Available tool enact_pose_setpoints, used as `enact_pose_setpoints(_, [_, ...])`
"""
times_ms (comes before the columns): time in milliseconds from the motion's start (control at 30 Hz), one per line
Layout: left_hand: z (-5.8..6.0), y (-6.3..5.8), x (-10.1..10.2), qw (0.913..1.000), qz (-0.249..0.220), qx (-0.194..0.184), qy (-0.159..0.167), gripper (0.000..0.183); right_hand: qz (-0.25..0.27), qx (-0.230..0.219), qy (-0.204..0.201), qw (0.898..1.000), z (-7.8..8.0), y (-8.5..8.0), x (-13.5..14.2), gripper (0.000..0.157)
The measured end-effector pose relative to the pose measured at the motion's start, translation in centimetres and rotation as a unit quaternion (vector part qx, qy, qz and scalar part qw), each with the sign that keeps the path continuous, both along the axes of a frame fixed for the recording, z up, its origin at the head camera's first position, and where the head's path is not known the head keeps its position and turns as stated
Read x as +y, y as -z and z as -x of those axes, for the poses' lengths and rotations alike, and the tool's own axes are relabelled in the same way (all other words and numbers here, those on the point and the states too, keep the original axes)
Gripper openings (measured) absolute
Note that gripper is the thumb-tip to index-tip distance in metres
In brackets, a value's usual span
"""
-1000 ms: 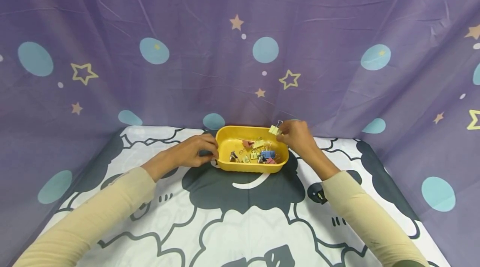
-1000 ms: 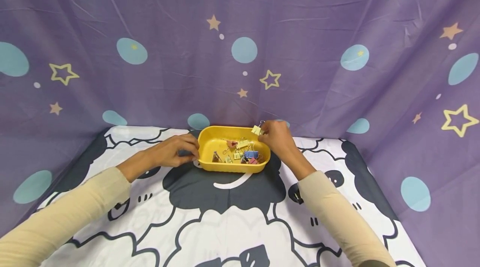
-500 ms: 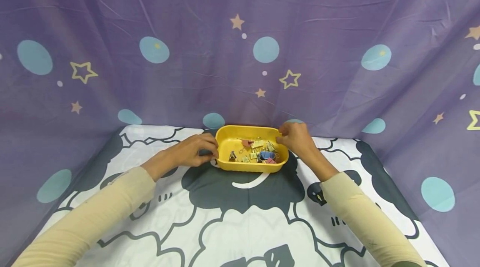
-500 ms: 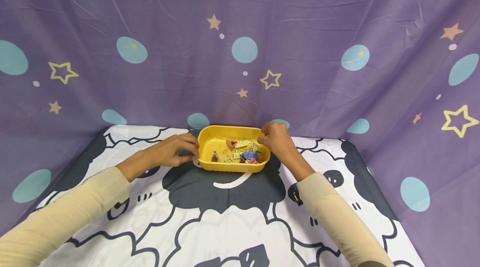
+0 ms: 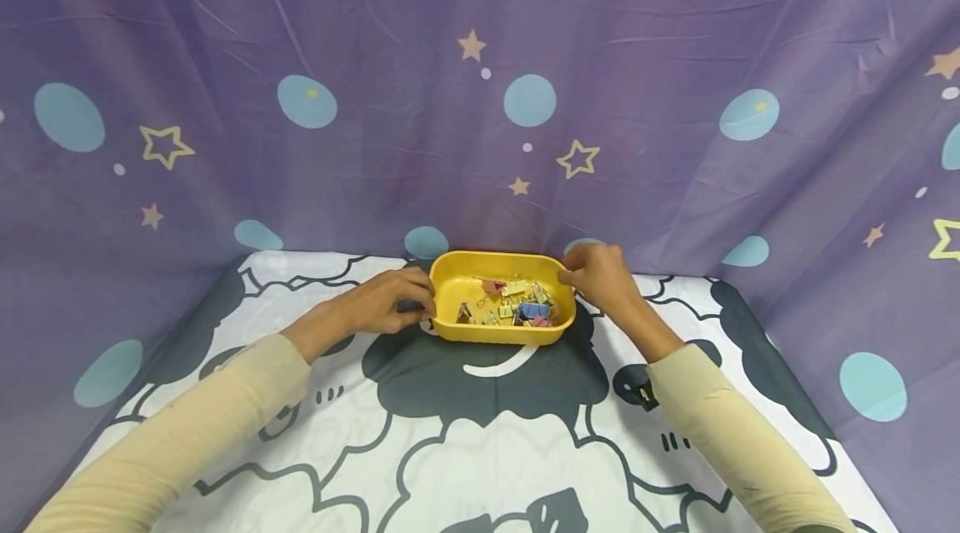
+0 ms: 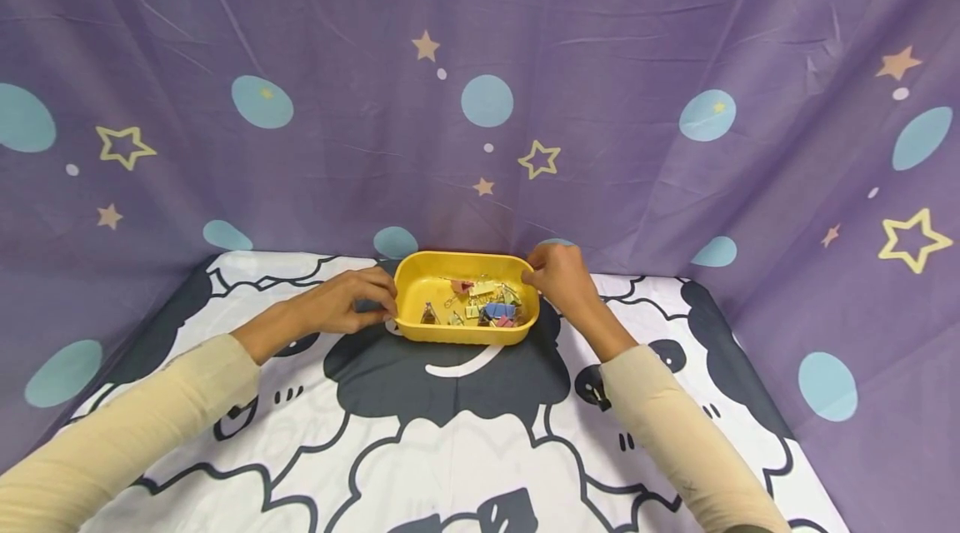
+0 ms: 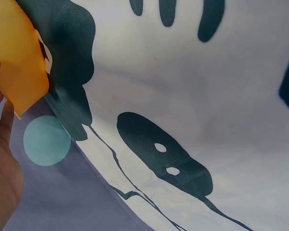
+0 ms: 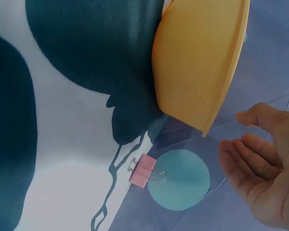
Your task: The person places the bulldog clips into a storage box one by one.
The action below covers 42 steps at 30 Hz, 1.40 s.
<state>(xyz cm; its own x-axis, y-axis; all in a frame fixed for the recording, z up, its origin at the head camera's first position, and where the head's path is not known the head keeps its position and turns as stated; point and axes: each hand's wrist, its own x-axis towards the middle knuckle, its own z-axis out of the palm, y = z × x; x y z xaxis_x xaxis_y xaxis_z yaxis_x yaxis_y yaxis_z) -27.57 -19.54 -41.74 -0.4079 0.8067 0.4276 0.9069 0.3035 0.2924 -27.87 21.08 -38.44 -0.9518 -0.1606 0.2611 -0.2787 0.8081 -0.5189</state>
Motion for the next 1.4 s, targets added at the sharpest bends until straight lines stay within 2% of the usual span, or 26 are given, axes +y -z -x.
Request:
enact_pose_setpoints(267, [0.1,0.3,-0.2,1.0000,0.000,-0.004,-0.001,0.021,0.012,0.018,0.008,1.000,0.1,-0.1,1.0,0.034])
enact_pose_setpoints(667, [-0.1,0.2,-0.4,0.9999,0.005,-0.012,-0.007,0.022,0.020,0.012,0.022,0.999,1.0,0.4,3.0,0.044])
enact_pose_setpoints(1033, [-0.1,0.3,-0.6,0.9999,0.002,-0.011,-0.005,0.021,-0.003,-0.012,0.024,1.000,2.3,2.0,5.0,0.051])
enact_pose_setpoints(1133, [-0.1,0.4,-0.5,0.9999,0.002,-0.009,-0.004,0.021,-0.012,-0.024,0.011,1.000,3.5,3.0,6.2,0.048])
enact_pose_setpoints(1333, [0.1,0.2,-0.2,1.0000,0.001,-0.004,0.003,0.022,-0.034,-0.031,0.000,0.999,9.6,8.8,10.8,0.043])
enact_pose_setpoints(1400, [0.1,0.1,-0.1,1.0000,0.003,-0.005,0.000,0.021,-0.031,-0.036,-0.008,0.999,10.7,10.0,11.6,0.042])
